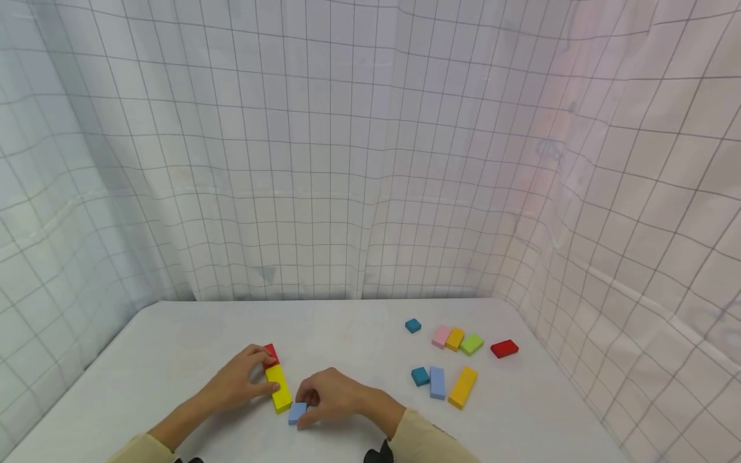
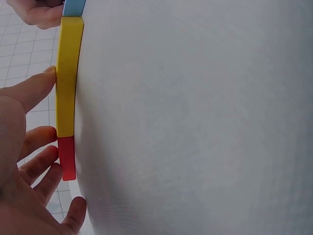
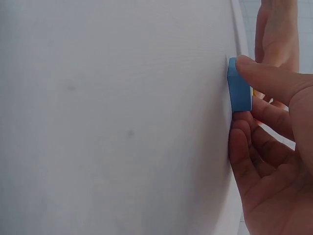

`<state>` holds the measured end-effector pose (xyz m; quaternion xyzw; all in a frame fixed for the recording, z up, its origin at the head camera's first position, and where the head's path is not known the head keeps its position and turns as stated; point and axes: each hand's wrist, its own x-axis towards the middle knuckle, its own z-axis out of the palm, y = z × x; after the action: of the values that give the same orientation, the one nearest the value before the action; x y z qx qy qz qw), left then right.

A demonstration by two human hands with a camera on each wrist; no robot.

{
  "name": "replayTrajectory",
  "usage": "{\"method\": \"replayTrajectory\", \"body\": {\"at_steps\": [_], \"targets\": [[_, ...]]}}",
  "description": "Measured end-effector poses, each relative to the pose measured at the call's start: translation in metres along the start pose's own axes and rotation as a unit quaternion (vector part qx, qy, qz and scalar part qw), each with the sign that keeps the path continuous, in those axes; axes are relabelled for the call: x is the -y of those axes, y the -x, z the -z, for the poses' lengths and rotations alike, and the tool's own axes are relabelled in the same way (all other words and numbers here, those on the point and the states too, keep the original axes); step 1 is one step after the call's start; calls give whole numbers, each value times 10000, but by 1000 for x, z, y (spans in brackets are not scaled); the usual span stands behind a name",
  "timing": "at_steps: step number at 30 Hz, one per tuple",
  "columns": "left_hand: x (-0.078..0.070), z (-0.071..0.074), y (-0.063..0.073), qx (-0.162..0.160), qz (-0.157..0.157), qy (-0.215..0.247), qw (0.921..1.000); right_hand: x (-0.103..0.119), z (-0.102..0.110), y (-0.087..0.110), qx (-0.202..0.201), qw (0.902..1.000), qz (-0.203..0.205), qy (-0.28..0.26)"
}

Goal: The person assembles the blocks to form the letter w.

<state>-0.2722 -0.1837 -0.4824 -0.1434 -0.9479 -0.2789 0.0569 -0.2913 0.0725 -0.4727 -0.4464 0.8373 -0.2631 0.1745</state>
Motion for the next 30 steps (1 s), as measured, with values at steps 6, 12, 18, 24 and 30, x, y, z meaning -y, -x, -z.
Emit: {"method": "replayTrajectory", "body": {"at_steps": [6, 12, 18, 24, 30], "targets": [[-2, 1, 1, 4, 12, 61, 10000, 1, 1, 1, 38, 10000, 8, 61], [-2, 1, 0, -36, 25, 30, 10000, 3, 2, 1, -20, 9998, 30, 210], [-2, 1, 0, -62, 2, 4, 10000, 2, 6, 6, 14, 9997, -18, 243], [-2, -1, -1, -31, 44, 8, 10000, -9, 14, 18, -62, 9997, -86, 215], [-1, 0, -1, 34, 109, -110, 9999, -14, 26, 32, -269, 9994, -212, -65]]}}
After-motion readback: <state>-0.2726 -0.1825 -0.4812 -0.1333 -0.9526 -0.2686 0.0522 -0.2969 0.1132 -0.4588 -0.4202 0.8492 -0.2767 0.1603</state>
